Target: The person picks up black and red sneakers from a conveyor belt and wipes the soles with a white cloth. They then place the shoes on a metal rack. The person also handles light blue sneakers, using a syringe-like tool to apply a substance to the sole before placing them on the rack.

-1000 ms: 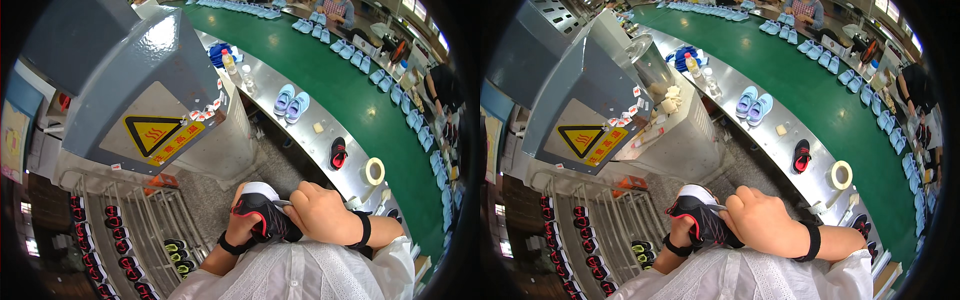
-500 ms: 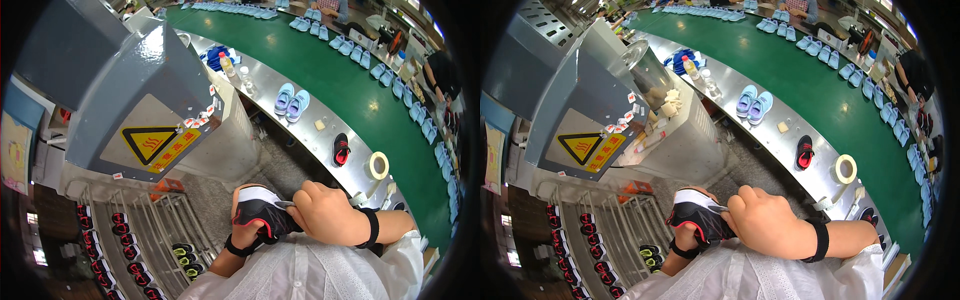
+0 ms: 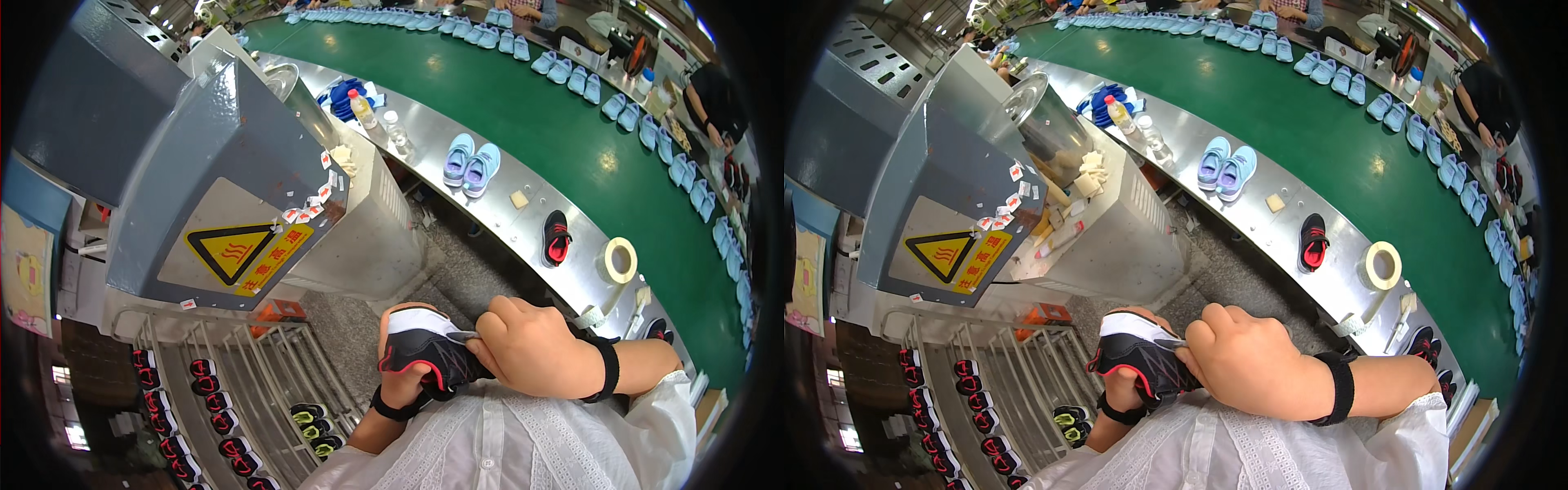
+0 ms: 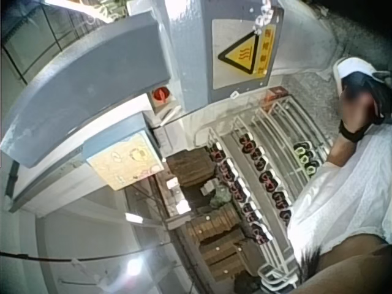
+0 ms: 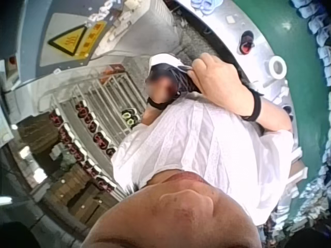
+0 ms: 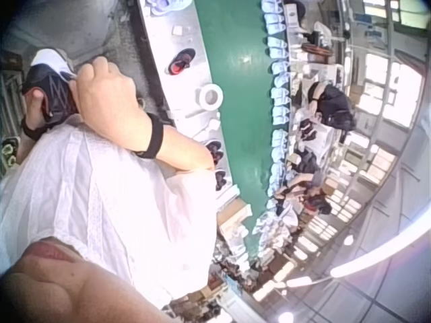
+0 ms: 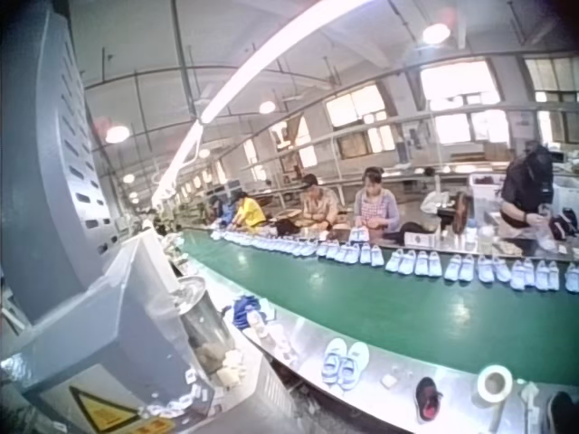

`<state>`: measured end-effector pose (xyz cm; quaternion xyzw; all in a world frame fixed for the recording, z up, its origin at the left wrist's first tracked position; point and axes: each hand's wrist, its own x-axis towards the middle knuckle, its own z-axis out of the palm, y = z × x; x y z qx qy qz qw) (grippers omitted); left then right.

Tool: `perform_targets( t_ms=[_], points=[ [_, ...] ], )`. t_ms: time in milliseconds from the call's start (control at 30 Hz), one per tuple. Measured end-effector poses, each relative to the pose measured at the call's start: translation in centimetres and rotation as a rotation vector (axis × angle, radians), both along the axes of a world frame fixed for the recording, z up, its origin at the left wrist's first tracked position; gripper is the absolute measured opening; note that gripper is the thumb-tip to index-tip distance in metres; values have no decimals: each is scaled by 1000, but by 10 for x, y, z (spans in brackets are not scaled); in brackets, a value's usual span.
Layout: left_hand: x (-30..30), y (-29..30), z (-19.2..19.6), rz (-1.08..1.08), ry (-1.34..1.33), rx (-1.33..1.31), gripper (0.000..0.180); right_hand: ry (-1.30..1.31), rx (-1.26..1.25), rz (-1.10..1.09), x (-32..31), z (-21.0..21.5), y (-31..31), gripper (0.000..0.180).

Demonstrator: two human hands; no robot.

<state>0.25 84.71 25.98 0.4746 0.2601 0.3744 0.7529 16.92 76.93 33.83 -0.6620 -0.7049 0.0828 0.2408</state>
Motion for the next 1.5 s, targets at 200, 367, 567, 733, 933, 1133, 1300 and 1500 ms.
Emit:
perform_targets(
  t_ms=[200, 367, 567, 733, 933, 1133, 1300, 1500],
  points=[
    [2, 1, -1, 4, 1, 12, 84, -20, 3, 8, 0, -3, 3, 22],
    [4, 0, 1, 40, 44, 100, 84, -66, 11, 48, 1, -6, 5, 22],
    [9, -1, -8, 68, 84, 166, 82, -250, -46, 138, 7, -16, 2, 21],
    [3, 4, -23, -91, 55, -24, 81, -141, -15, 159, 14, -18, 5, 22],
    [10, 6, -14, -102, 46, -27, 85, 118, -43, 104, 22, -16, 5, 24],
    [13, 3, -10, -118, 129, 2, 87, 129, -53, 67, 22, -18, 5, 24],
    [14, 4, -11, -116, 115, 15, 86, 107, -20, 50, 22, -21, 4, 24],
    [16, 2, -13, -25, 75, 23, 92, -14, -12, 66, 22, -21, 5, 22]
  ],
)
